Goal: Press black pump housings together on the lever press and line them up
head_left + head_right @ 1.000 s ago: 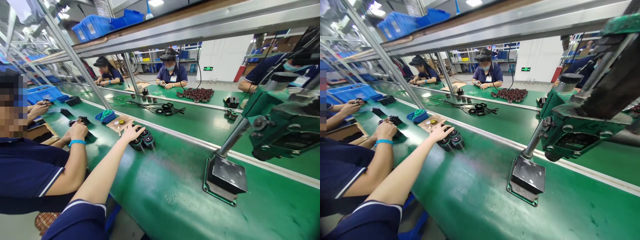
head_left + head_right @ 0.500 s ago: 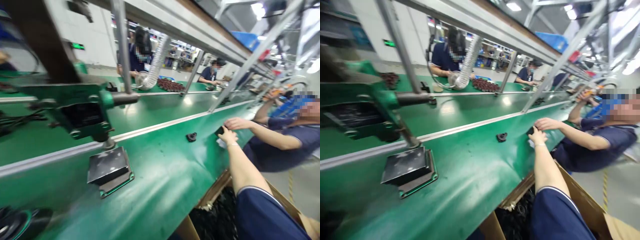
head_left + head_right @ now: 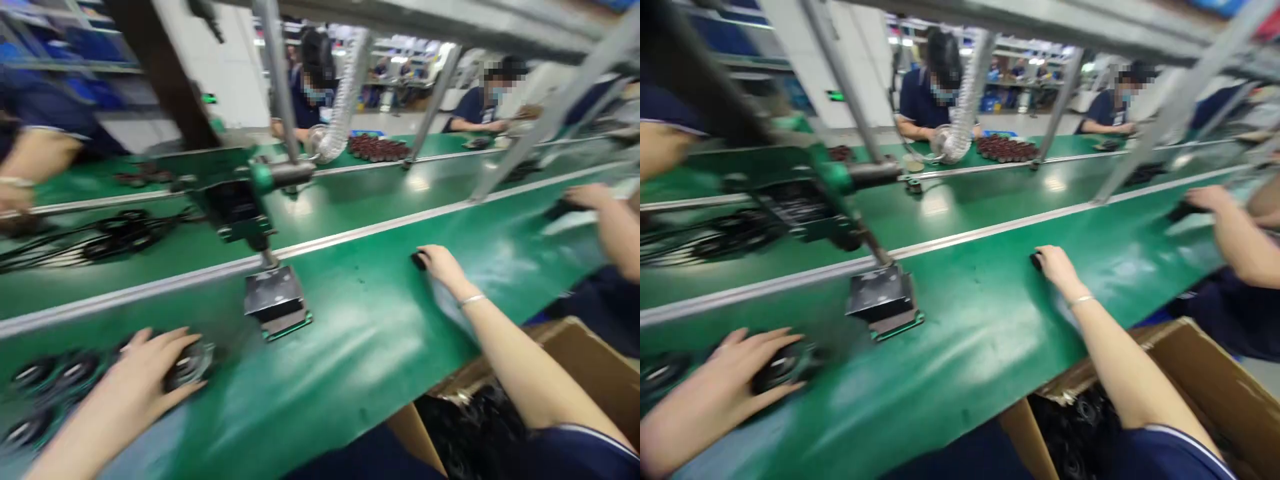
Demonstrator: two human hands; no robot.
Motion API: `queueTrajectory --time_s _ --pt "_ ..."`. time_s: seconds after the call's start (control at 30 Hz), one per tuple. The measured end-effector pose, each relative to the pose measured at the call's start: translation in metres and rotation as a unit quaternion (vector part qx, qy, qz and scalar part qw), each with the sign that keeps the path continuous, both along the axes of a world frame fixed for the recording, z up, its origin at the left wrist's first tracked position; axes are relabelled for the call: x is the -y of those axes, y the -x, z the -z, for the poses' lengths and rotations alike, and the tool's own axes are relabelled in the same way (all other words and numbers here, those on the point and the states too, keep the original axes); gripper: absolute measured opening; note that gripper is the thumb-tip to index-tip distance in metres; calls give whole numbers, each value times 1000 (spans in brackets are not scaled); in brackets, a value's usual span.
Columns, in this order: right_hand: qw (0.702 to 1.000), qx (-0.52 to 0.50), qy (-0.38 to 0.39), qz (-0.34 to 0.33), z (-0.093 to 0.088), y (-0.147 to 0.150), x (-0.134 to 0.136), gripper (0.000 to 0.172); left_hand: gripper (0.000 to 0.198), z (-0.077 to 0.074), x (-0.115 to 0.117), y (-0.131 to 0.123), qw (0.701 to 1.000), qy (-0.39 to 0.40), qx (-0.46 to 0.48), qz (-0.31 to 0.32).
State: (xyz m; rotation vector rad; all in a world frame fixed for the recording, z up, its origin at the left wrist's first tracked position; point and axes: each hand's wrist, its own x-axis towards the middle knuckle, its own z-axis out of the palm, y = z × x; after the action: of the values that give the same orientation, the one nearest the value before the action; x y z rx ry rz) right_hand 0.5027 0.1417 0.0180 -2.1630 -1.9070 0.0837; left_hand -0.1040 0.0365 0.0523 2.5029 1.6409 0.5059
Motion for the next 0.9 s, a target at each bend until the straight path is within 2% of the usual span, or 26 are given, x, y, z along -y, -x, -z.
queueTrajectory --time_s 0.1,0.17,0.23,0.4,0.5,0.6,0.73,0.9 --pt "998 -17 -28 -53 16 18 5 56 50 0 30 -35 991 118 48 39" --pt "994 -21 -57 -95 25 27 16 66 52 5 39 -62 978 171 114 32" --pt "988 -20 -80 -130 32 35 33 71 55 13 44 -86 964 194 176 34" --pt "982 -3 -115 -152 32 51 71 62 72 31 44 -124 933 204 288 63" --pt "978 -7 -125 -166 23 61 82 60 79 43 45 -138 921 203 330 47" --pt "974 -22 -132 -185 18 82 92 56 84 53 51 -147 900 200 388 -4" --pt "964 -50 -141 -220 26 129 110 44 85 63 61 -153 863 215 454 -55" --pt "948 -86 -110 -286 36 173 128 31 75 68 63 -152 863 205 460 -44"
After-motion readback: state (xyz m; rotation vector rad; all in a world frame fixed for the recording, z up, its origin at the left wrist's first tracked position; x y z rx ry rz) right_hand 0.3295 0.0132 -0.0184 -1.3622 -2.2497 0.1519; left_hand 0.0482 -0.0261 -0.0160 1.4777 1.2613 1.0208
